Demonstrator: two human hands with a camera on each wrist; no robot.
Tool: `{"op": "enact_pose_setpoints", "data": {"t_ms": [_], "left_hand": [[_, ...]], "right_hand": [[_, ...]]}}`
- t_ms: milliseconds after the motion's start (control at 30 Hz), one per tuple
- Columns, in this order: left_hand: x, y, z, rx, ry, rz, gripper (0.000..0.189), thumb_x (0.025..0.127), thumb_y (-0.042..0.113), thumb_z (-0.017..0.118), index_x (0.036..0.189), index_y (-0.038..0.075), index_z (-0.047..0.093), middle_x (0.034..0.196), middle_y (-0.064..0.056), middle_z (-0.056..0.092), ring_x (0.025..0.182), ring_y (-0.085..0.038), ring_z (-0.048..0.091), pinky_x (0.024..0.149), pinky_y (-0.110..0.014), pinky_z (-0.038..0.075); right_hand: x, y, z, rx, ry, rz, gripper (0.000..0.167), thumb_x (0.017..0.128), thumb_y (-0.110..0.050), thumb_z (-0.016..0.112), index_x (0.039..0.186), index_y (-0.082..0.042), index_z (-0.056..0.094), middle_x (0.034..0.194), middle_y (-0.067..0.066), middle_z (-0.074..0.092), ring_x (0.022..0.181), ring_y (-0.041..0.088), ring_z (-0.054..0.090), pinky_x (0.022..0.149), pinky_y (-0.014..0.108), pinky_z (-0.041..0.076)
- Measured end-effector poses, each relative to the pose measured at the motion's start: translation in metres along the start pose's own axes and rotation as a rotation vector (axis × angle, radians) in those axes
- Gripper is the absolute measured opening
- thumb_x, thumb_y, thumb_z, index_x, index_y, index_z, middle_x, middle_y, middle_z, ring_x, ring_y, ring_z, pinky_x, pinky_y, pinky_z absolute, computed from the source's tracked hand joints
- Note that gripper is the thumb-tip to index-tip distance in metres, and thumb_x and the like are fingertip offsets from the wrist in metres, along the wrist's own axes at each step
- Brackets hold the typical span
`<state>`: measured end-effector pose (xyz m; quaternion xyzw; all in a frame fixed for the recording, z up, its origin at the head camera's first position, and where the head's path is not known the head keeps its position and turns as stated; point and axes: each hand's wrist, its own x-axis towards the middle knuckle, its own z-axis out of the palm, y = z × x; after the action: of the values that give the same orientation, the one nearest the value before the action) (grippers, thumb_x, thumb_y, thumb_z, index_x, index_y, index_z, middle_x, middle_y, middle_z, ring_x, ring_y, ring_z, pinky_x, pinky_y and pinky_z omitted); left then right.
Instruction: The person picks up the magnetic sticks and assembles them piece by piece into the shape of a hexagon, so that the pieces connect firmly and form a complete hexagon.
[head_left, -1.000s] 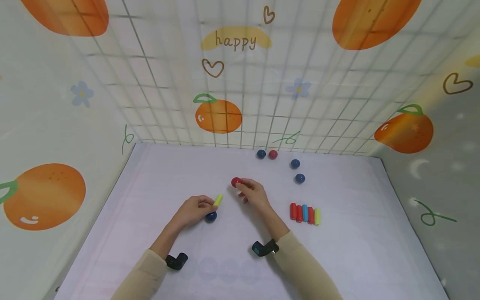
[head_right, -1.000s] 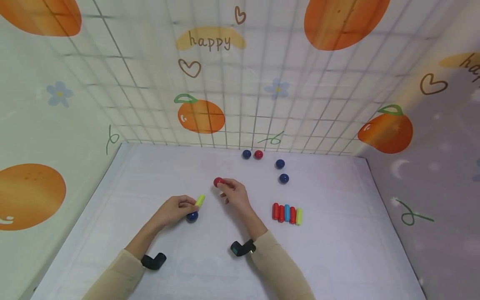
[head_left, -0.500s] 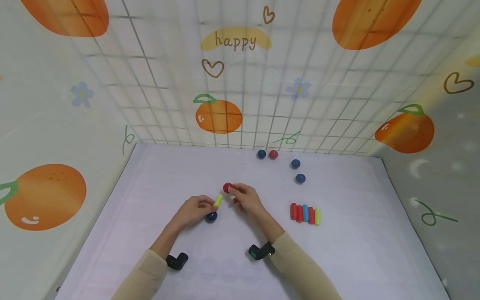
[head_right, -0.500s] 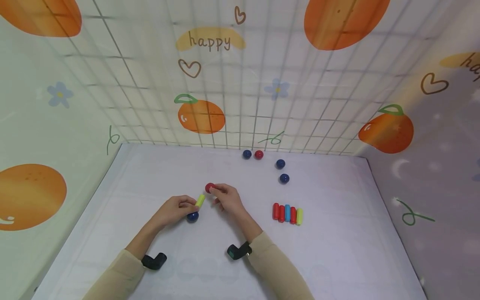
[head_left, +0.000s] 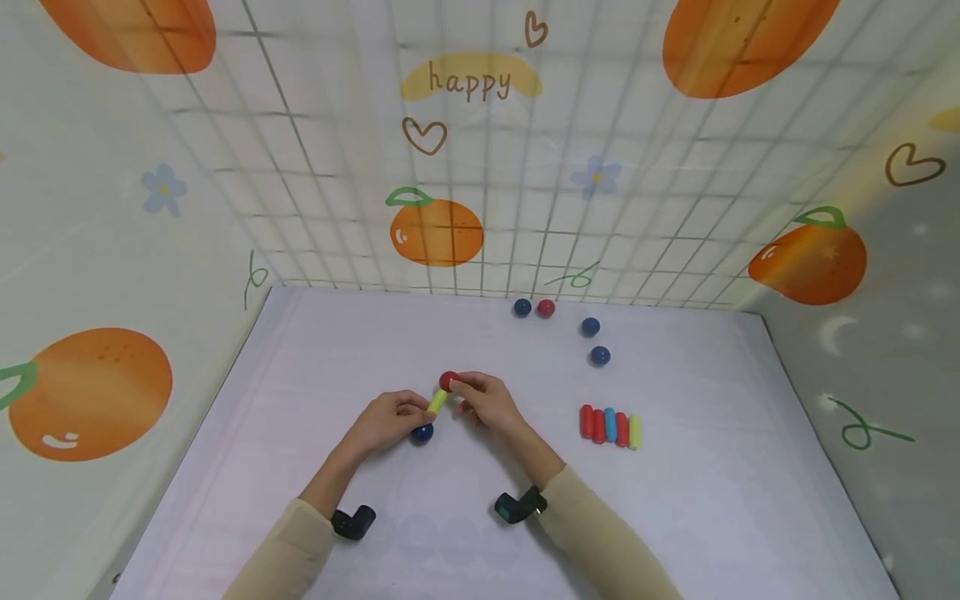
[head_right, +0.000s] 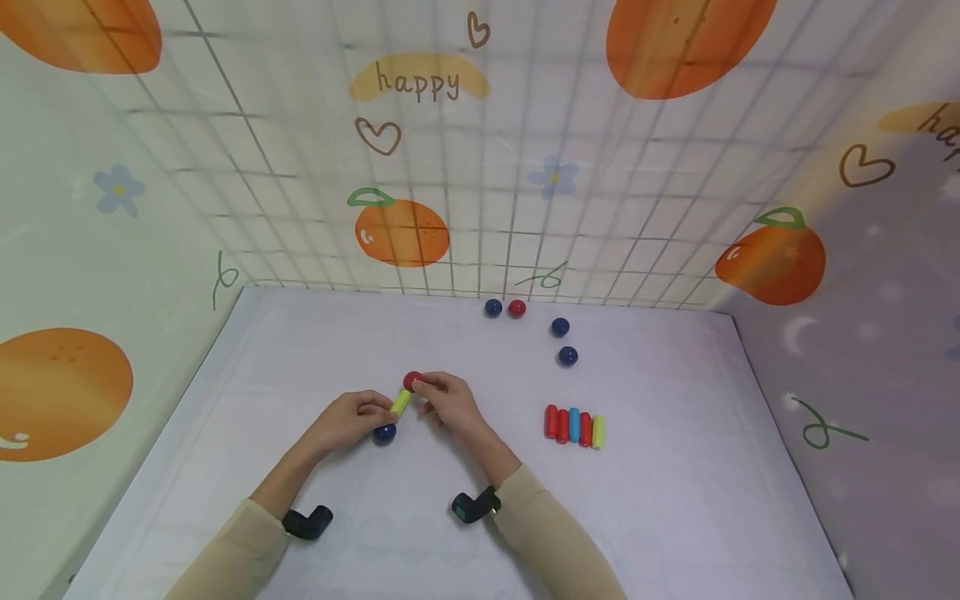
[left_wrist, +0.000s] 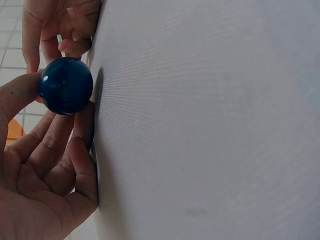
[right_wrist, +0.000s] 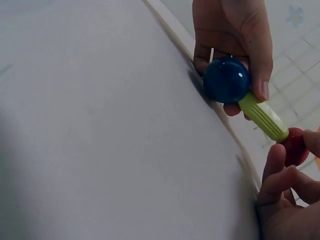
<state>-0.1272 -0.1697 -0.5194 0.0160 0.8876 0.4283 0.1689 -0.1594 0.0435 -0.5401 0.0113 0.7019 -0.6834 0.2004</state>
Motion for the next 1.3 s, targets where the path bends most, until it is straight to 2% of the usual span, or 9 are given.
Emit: {"op": "enact_pose_setpoints", "data": {"t_ms": [233,367,600,700,900,1000,1067,1300], "left_hand": [[-0.002,0.002,-0.001,-0.013,-0.016,0.003,0.028,0.089,0.038,0.076,0.105,0.015,0.073,0.085,0.008,0.072,0.083,-0.012,0.062,0.083,-0.043,0.046],[-0.001,0.001,-0.003,-0.03,-0.02,0.015,0.032,0.088,0.04,0.076,0.109,0.016,0.073,0.091,0.008,0.073,0.09,-0.012,0.066,0.09,-0.047,0.046],[0.01,0.002,-0.007,-0.082,-0.027,0.075,0.047,0.089,0.041,0.074,0.129,0.018,0.066,0.104,0.004,0.074,0.105,-0.017,0.067,0.101,-0.052,0.042],[0.017,0.004,-0.006,-0.104,-0.067,0.096,0.055,0.089,0.038,0.076,0.138,0.02,0.059,0.098,0.004,0.074,0.097,-0.015,0.067,0.099,-0.051,0.042],[0.025,0.006,-0.004,-0.108,-0.105,0.142,0.059,0.09,0.035,0.075,0.141,0.017,0.053,0.074,0.001,0.069,0.074,-0.016,0.06,0.082,-0.041,0.043],[0.028,0.007,-0.004,-0.107,-0.104,0.137,0.057,0.09,0.035,0.075,0.14,0.016,0.054,0.076,0.002,0.07,0.076,-0.016,0.06,0.082,-0.04,0.042],[0.029,0.008,-0.004,-0.108,-0.104,0.134,0.056,0.09,0.034,0.075,0.139,0.016,0.055,0.078,0.003,0.071,0.078,-0.016,0.061,0.082,-0.04,0.042],[0.031,0.006,-0.004,-0.115,-0.102,0.134,0.052,0.091,0.032,0.075,0.136,0.017,0.056,0.08,0.002,0.072,0.077,-0.017,0.061,0.081,-0.039,0.042]], "right_hand": [[-0.002,-0.002,0.001,-0.005,-0.011,0.012,0.041,0.095,-0.034,0.07,0.127,-0.009,0.067,0.113,0.011,0.07,0.07,0.02,0.059,0.05,0.026,0.038],[0.0,-0.001,-0.001,-0.007,-0.019,0.014,0.041,0.096,-0.032,0.07,0.128,-0.008,0.066,0.11,0.009,0.07,0.07,0.02,0.059,0.05,0.025,0.039],[0.001,-0.001,-0.004,-0.002,-0.049,-0.017,0.04,0.095,-0.033,0.071,0.126,-0.009,0.067,0.107,0.006,0.071,0.07,0.017,0.061,0.052,0.024,0.04],[0.002,0.001,-0.004,-0.008,-0.064,-0.022,0.037,0.095,-0.032,0.07,0.125,-0.01,0.068,0.105,0.007,0.071,0.07,0.017,0.06,0.053,0.024,0.04],[0.001,0.002,-0.003,-0.009,-0.082,-0.028,0.037,0.096,-0.031,0.069,0.126,-0.008,0.068,0.102,0.008,0.069,0.07,0.019,0.059,0.053,0.025,0.041],[0.001,0.002,-0.003,0.004,-0.089,-0.029,0.038,0.096,-0.03,0.07,0.127,-0.008,0.067,0.103,0.009,0.069,0.071,0.02,0.059,0.054,0.026,0.041],[0.002,0.0,-0.004,0.001,-0.095,-0.023,0.037,0.097,-0.027,0.068,0.127,-0.005,0.066,0.103,0.011,0.069,0.073,0.027,0.06,0.054,0.028,0.042],[-0.019,-0.029,-0.006,-0.012,-0.115,-0.024,0.033,0.1,-0.017,0.063,0.128,0.0,0.064,0.108,0.018,0.068,0.084,0.04,0.062,0.059,0.031,0.047]]}}
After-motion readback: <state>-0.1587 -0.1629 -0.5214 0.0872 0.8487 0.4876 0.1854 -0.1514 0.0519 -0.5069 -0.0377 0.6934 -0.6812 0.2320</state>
